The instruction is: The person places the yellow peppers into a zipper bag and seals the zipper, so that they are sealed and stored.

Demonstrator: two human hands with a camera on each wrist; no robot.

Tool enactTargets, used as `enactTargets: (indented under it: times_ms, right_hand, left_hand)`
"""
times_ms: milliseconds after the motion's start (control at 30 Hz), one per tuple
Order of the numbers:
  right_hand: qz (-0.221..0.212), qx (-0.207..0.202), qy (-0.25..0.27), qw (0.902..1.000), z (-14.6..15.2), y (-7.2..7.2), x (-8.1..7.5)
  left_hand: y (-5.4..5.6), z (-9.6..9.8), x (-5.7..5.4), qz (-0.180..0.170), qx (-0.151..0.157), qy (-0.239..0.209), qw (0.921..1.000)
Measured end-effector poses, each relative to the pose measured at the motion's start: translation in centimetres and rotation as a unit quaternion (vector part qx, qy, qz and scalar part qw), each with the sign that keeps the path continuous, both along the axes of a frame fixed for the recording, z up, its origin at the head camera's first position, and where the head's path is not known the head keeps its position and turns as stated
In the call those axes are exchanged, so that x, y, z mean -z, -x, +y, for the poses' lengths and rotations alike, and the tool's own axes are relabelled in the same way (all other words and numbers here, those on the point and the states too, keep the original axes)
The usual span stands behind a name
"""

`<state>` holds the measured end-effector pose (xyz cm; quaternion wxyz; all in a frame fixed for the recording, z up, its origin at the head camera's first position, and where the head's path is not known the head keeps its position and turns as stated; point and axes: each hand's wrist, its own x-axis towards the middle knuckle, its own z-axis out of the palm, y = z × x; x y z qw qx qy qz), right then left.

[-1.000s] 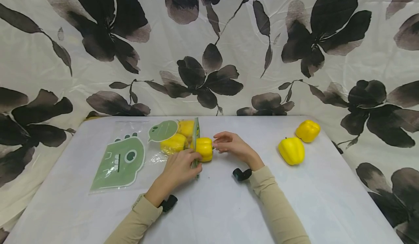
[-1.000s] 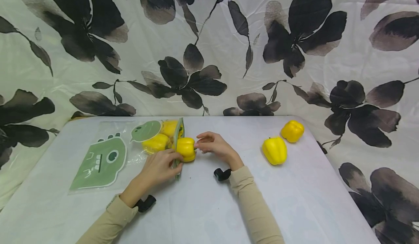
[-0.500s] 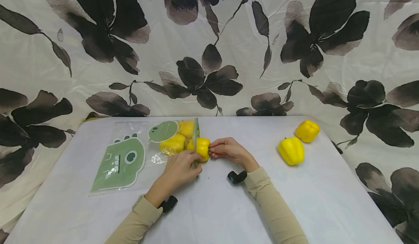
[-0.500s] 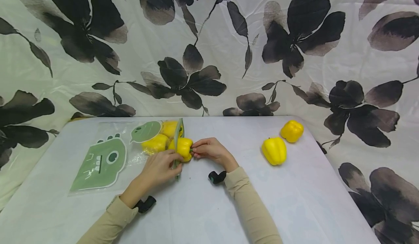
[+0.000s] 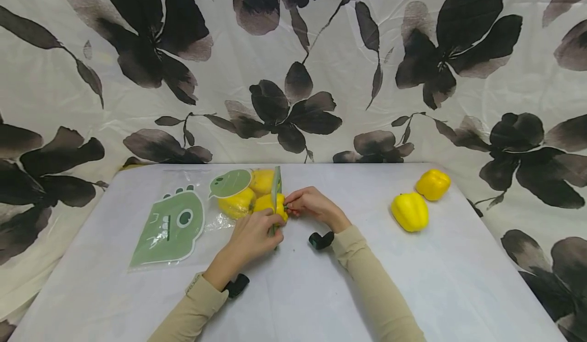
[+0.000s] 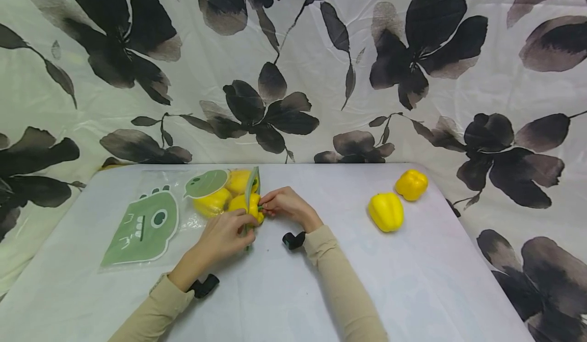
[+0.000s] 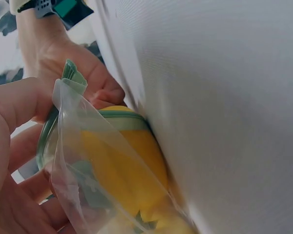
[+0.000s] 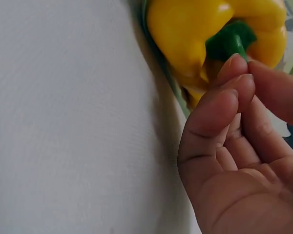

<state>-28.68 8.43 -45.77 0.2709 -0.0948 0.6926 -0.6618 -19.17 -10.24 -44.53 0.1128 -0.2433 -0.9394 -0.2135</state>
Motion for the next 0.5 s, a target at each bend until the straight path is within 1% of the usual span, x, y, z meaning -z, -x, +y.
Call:
enactTargets:
  times_ms: [67, 167, 333, 400, 500]
  right_hand:
    - [-0.002, 0.001, 0.0, 1.0, -0.3, 0.1, 0.1]
    - [-0.005, -0.003, 0.002, 1.0, -0.7, 0.1, 0.2]
    - [-0.003, -0.019, 0.016, 0.9997, -1.3, -0.2, 0.4]
    - [0.002, -0.028, 0.025, 0.9993, -1.4, -0.3, 0.3]
    - [0.022, -0.038, 0.018, 0.9988, -1.2, -0.5, 0.2]
  left_hand:
    - [0.0, 0.0, 0.0, 0.007, 0.002, -0.001, 1.0]
    - [0.0, -0.1, 0.0, 0.027, 0.007, 0.0, 0.9996]
    - [0.0, -0.2, 0.1, 0.059, 0.009, 0.003, 0.9982]
    - [0.0, -0.2, 0.1, 0.065, 0.008, 0.005, 0.9978]
    - [0.0, -0.2, 0.1, 0.063, 0.006, 0.008, 0.998]
